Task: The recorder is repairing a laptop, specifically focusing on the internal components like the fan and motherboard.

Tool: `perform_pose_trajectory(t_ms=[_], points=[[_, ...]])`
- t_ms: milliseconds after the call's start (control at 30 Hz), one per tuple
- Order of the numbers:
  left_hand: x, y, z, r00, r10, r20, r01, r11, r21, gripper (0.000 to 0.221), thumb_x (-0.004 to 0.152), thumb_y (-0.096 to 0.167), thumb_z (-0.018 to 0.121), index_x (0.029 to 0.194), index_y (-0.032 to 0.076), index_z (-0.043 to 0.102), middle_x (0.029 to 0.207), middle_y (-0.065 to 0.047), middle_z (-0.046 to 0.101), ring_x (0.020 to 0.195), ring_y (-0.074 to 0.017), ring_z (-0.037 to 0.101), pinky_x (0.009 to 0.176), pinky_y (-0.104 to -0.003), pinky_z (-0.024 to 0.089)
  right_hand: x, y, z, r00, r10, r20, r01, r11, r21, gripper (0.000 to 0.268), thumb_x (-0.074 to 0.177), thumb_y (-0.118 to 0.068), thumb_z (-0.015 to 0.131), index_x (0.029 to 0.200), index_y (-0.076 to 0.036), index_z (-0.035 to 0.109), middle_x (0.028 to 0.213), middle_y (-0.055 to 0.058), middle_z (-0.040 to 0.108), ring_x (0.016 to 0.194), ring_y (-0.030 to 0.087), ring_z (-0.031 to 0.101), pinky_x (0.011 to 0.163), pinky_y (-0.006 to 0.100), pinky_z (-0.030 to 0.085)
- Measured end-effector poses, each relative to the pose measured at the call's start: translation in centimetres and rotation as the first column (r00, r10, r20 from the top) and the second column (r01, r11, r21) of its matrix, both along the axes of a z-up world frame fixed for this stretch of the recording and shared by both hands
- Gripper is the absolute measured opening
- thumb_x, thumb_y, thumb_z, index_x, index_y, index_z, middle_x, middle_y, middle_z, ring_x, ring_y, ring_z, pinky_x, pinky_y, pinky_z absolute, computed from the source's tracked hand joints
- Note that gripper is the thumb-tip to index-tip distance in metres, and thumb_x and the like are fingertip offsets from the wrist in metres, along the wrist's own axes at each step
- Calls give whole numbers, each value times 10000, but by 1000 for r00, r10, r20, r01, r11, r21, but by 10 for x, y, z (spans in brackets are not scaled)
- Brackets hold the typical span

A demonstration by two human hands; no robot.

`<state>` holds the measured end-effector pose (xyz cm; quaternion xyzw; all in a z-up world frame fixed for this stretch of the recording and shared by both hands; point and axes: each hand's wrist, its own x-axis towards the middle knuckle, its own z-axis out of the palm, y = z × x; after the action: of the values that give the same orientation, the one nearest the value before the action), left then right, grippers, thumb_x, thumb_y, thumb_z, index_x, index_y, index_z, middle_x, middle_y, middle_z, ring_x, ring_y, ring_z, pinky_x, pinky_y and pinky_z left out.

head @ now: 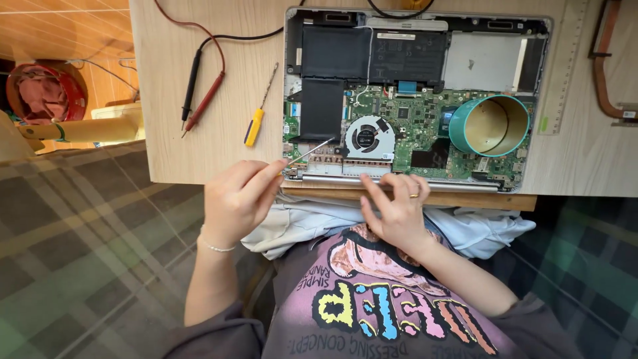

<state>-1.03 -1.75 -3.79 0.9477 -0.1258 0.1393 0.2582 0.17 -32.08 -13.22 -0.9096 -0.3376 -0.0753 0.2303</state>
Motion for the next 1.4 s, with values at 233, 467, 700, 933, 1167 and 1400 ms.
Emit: perform_pose_trajectory(t_ms=[233,467,700,933,1167,1400], points=[[0,-10,-22,998,-16,-58,11,996,-89,244,895,89,779,1136,88,742,885,-57,688,717,-221,667,610,-341,511,12,-12,-7,979,-202,12,203,978,-55,388,934,-317,711,1279,-140,730,1084,94,514,1114,292,495,1092,519,273],[4,-15,-27,997,-25,-74,17,993,-117,241,894,94,778,1133,91,746,873,-56,685,697,-218,658,606,-343,510,12,-30,-6,987,-157,19,157,987,-25,369,939,-327,746,1247,-124,747,1096,72,554,1118,267,528,1106,509,261],[8,-27,-33,995,-34,-92,17,984,-180,250,892,88,777,1138,89,736,867,-66,670,715,-225,651,627,-339,517,19,-34,-10,988,-150,24,150,989,-3,280,935,-325,755,1145,-140,768,1087,63,551,1111,257,538,1124,512,236],[9,-45,-52,991,67,-119,-107,924,-368,287,869,16,754,1153,30,713,818,-90,627,718,-253,595,656,-366,488,38,-11,4,989,-124,86,129,990,-61,447,958,-427,713,1282,-120,744,1205,133,523,1191,326,472,1129,545,196],[1,-33,-71,932,338,-134,-364,860,-358,127,1026,64,673,1141,15,695,951,-142,635,882,-264,616,801,-362,501,41,-22,22,989,-133,65,140,982,-127,438,950,-459,726,1256,-146,725,1306,149,508,1278,343,439,1163,586,190],[1,-28,-102,880,430,-202,-470,725,-503,260,1106,121,531,1298,-29,623,1239,-146,685,1144,-232,659,1004,-339,507,43,-101,8,882,-455,126,424,881,211,786,935,-429,837,1507,-50,453,1479,213,398,1420,368,351,1240,527,257]])
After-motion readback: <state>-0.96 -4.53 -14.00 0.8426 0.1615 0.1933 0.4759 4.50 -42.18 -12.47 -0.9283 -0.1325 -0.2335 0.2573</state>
